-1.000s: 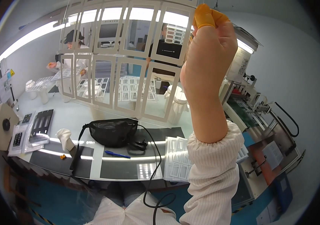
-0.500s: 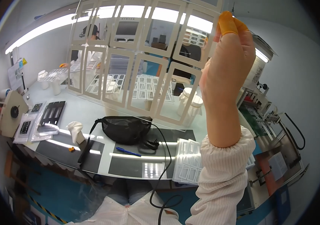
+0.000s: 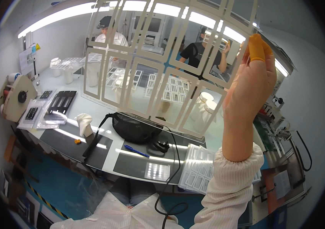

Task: Cleaning and inspecting a white plastic frame using a cloth and a small tool.

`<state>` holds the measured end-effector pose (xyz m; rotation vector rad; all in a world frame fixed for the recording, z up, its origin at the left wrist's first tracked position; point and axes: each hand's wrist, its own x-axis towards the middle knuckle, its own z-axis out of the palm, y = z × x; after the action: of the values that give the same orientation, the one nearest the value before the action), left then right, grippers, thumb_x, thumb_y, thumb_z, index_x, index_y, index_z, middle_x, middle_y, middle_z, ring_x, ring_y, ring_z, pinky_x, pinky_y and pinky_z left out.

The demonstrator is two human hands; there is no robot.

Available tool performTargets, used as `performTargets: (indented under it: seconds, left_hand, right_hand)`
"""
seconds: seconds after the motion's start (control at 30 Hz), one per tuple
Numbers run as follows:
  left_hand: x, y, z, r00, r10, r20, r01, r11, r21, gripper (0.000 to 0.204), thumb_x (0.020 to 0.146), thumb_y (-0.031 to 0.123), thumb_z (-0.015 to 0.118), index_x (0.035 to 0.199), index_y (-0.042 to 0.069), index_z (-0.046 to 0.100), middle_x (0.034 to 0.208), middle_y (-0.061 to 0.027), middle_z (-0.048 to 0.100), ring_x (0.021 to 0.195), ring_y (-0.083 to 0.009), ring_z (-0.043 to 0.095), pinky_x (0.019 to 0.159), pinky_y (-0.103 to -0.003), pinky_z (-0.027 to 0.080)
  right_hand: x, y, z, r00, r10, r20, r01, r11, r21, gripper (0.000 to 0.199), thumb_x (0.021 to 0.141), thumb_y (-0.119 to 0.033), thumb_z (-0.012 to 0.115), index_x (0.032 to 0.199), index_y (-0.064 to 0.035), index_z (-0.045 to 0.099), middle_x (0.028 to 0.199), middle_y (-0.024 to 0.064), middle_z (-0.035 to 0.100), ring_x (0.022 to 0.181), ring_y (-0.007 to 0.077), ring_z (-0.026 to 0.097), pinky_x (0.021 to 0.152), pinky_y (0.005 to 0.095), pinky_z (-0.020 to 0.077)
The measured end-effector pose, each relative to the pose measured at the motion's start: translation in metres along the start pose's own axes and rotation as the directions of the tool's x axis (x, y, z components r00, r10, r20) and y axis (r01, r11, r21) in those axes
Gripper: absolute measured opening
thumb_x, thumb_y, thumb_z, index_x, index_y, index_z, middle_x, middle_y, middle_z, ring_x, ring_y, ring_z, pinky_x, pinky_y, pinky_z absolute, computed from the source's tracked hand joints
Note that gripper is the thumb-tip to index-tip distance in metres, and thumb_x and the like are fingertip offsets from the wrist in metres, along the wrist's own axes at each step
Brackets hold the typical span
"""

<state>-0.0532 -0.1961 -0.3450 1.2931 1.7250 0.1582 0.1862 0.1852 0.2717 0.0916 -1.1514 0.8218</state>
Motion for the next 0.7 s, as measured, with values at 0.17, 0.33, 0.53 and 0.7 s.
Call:
performTargets:
  seconds: [0.17, 0.33, 0.53, 0.7]
  left_hand:
    - [-0.016, 0.023, 0.019, 0.997, 0.066, 0.028, -0.069, 0.990, 0.126, 0.024, 0.075, 0.030, 0.053, 0.068, 0.008, 0.060, 0.062, -0.0127, 0.057, 0.056, -0.0237, 0.055, 0.050, -0.033, 0.043]
    - [-0.071, 0.115, -0.076, 0.893, -0.177, -0.414, 0.257, 0.956, 0.145, 0.017, 0.066, 0.023, 0.059, 0.075, 0.009, 0.061, 0.075, -0.0150, 0.060, 0.071, -0.0311, 0.058, 0.064, -0.039, 0.046]
    - [-0.069, 0.191, -0.269, -0.025, 0.074, -0.997, -0.068, 0.995, 0.075, 0.015, 0.075, 0.003, 0.051, 0.088, 0.003, 0.057, 0.078, -0.0170, 0.057, 0.071, -0.0322, 0.055, 0.062, -0.034, 0.044]
    - [-0.032, 0.161, -0.352, 0.052, 0.246, -0.968, 0.249, 0.936, 0.251, 0.019, 0.073, 0.015, 0.057, 0.091, 0.007, 0.059, 0.088, -0.0092, 0.054, 0.086, -0.0261, 0.049, 0.075, -0.033, 0.040]
  right_hand:
    - [-0.005, 0.010, -0.004, 0.997, 0.057, -0.058, -0.063, 0.992, -0.106, 0.026, 0.077, -0.004, 0.042, 0.100, 0.0049, 0.051, 0.083, 0.0079, 0.051, 0.082, 0.0129, 0.051, 0.086, 0.0240, 0.0373]
    - [-0.017, 0.021, 0.003, 1.000, 0.013, -0.016, -0.017, 0.971, -0.238, 0.022, 0.082, -0.007, 0.043, 0.100, 0.0038, 0.052, 0.084, 0.0079, 0.052, 0.083, 0.0122, 0.053, 0.087, 0.0250, 0.0375]
    - [-0.030, 0.040, 0.004, 0.999, -0.029, 0.031, 0.036, 0.960, -0.277, 0.027, 0.081, -0.003, 0.039, 0.104, 0.0034, 0.052, 0.097, 0.0088, 0.053, 0.094, 0.0137, 0.051, 0.089, 0.0241, 0.0361]
    - [-0.043, 0.041, 0.009, 0.993, -0.015, 0.121, 0.045, 0.968, -0.249, 0.028, 0.080, -0.001, 0.038, 0.103, 0.0024, 0.052, 0.096, 0.0076, 0.053, 0.094, 0.0131, 0.050, 0.090, 0.0263, 0.0347]
